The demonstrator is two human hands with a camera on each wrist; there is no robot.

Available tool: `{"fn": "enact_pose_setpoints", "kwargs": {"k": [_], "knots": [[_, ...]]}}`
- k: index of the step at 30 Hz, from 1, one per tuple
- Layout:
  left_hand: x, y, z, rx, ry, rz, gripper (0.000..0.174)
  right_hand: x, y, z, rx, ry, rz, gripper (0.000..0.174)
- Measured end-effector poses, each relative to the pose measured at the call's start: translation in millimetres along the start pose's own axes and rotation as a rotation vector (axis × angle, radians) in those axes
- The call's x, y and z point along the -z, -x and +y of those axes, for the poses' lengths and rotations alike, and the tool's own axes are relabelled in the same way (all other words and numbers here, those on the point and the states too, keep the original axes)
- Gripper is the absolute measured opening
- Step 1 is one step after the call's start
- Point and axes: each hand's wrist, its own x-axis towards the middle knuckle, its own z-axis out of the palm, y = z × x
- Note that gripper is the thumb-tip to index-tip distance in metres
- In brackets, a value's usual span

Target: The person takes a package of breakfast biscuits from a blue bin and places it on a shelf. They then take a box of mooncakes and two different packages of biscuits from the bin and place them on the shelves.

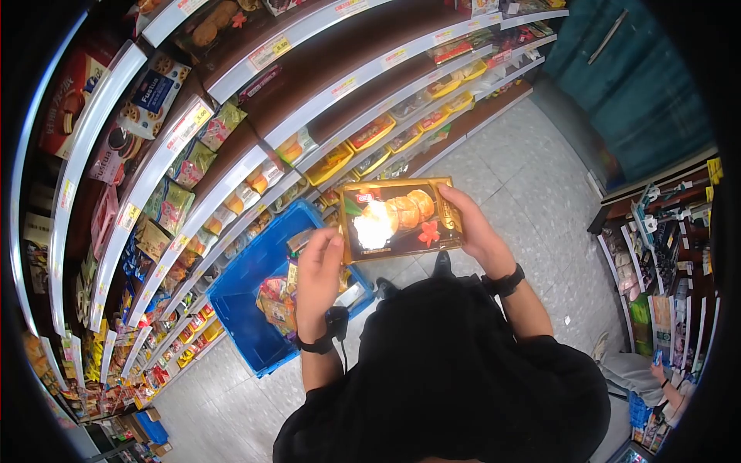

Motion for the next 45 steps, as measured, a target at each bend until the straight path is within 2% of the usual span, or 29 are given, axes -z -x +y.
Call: {"fn": "enact_pose_setpoints", "kwargs": {"k": [3, 6, 14, 17, 23, 28, 29, 32, 36, 38, 45], "knots": [[-0.6, 0.3, -2.4, 0.029, -0.045, -0.023, 0.014, 3.5, 6.2, -4.0, -0.011, -0.064, -0.002, 0.046], [-4.4, 0.6, -8.2, -0.036, -0.056, -0.034, 0.012, 7.6, 8.7, -2.7, -0.027, -0.063, 0.014, 0.046], [-8.6, 5.2, -20.7, -0.063, 0.004, 0.008, 0.020, 23.8, 1.1, 12.1, -0.018, -0.045, -0.027, 0.048], [-6.0, 3.8, -34.9, 0.028, 0.126, -0.011, 0.023, 25.4, -0.4, 16.3, -0.005, -0.031, -0.030, 0.047], [-6.0, 2.0, -52.3, 0.137, 0.097, -0.056, 0.022, 31.2, 2.4, 21.8, -0.022, 0.005, 0.057, 0.041], [-15.3, 0.2, -46.7, 0.246, 0.196, -0.069, 0.027, 32.1, 15.9, 15.9, -0.030, 0.030, 0.062, 0.043], [-13.9, -3.0, -52.2, 0.187, 0.065, -0.063, 0.028, 33.8, 16.9, 16.3, -0.030, 0.048, 0.065, 0.043], [-13.7, -8.7, -61.7, 0.172, -0.030, -0.082, 0.029, 37.2, 20.7, 16.4, -0.019, 0.050, 0.074, 0.043], [-19.8, -13.4, -58.1, 0.134, -0.029, -0.128, 0.026, 45.9, 25.3, 16.5, 0.008, 0.030, 0.072, 0.042], [-26.9, -14.6, -51.3, 0.074, 0.063, -0.129, 0.020, 48.7, 27.3, 14.8, 0.011, 0.018, 0.069, 0.042], [-26.8, -20.7, -60.8, 0.103, 0.101, -0.109, 0.010, 52.0, 29.9, 13.4, 0.014, -0.043, 0.028, 0.043]]}}
